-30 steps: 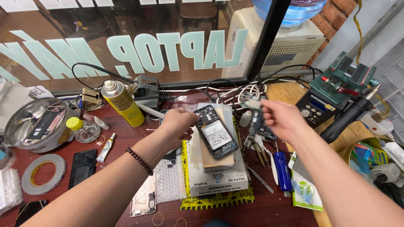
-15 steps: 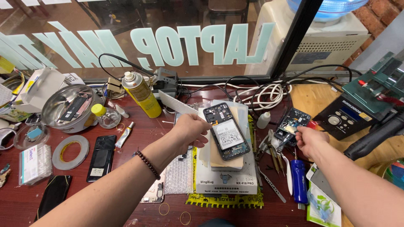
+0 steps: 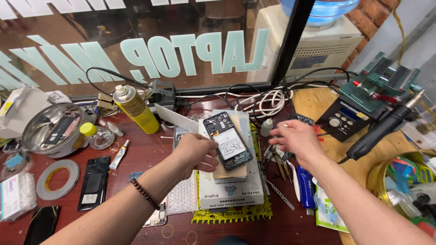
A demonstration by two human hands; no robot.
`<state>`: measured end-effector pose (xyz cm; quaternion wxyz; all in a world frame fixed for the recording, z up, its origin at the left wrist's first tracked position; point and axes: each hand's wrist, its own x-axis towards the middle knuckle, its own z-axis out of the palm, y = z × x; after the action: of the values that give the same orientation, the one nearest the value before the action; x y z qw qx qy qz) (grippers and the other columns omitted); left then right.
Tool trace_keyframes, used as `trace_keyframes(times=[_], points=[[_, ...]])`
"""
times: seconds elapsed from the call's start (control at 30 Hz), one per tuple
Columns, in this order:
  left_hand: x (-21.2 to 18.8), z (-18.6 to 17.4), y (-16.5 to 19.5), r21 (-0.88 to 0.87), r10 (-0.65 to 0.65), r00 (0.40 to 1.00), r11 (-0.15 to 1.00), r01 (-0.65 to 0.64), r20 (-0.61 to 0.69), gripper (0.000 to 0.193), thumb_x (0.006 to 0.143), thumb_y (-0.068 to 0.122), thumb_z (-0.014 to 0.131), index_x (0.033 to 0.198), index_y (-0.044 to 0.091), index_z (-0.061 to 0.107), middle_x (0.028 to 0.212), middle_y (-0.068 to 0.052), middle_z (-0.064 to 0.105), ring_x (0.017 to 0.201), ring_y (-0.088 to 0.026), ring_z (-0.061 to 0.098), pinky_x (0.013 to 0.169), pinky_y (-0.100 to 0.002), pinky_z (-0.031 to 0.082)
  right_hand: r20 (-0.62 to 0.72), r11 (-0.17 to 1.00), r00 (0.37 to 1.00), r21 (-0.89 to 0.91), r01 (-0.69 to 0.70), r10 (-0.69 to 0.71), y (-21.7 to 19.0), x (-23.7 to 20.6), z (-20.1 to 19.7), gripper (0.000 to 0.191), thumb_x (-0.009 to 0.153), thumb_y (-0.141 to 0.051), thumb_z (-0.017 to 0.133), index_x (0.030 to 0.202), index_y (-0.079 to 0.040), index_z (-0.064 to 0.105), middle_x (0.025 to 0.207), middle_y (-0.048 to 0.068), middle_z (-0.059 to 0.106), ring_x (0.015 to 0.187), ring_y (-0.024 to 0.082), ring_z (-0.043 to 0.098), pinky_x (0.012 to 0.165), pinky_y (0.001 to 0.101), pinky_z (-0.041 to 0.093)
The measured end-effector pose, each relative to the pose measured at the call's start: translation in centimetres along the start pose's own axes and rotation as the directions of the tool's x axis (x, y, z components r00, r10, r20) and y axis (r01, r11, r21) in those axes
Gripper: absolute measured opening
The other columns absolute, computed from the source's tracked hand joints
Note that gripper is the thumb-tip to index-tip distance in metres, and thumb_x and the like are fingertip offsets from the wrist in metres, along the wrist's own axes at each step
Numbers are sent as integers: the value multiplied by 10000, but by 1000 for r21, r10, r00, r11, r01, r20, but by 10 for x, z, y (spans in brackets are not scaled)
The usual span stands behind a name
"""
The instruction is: The person repairs a disassembled smartphone at a workbench, lifting the motherboard out of the phone body, manipulating small components and connectors on the board, and repositioning the board and parts. They use tweezers and a screwdriver on small screws and finally hold the phone body upright while working on its edge.
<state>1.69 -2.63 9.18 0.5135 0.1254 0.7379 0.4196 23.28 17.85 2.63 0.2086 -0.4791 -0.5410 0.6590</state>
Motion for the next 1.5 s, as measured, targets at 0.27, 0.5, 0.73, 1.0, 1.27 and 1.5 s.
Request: trace_keyframes(times=[0.27,0.5,0.73,1.0,1.27,1.5], points=[[-1,4,-1,-289,-94,978,946,146,185,383,933,167,620,1239,-53,549,1191,-201,580,1047,-359,637,856,-538,620,82,879,995,-476,-13,59,-25,-64,71,162,893,-199,735,992,-82,788,870,26,715,730,131,620,652,292,526],[9,11,-2,-331,-95,967,928,172,236,472,937,196,623,1325,-42,496,1216,-186,542,1080,-353,613,916,-558,564,55,880,998,-472,57,-36,-31,-62,71,160,865,-175,793,976,-64,823,837,18,734,756,86,602,684,249,500],[4,13,-2,-142,390,919,908,-393,-49,475,877,50,636,1335,71,510,1136,-193,619,955,-324,668,862,-465,541,151,983,979,103,-154,138,-56,-68,59,115,917,-100,710,996,-22,740,881,18,708,721,108,595,633,253,504],[-16,26,13,217,894,379,331,-918,240,348,822,80,732,1170,96,728,1097,-125,763,1000,-303,754,864,-373,589,110,956,980,226,-189,168,-90,-91,57,113,931,-117,672,1012,-41,695,862,34,688,723,137,619,629,272,517],[-21,22,27,220,790,582,544,-810,191,233,879,183,764,1102,122,786,846,-64,796,742,-119,730,684,-286,576,-53,990,991,-79,121,-125,-115,-110,48,177,930,-166,715,1061,-47,723,843,14,680,690,113,631,581,258,514],[-14,17,32,-99,720,635,679,-727,280,267,888,159,762,1106,6,775,879,-36,788,778,-72,720,706,-239,602,39,916,923,-109,386,-384,-130,-112,50,169,926,-53,696,1074,12,744,850,67,730,687,113,662,621,256,574]])
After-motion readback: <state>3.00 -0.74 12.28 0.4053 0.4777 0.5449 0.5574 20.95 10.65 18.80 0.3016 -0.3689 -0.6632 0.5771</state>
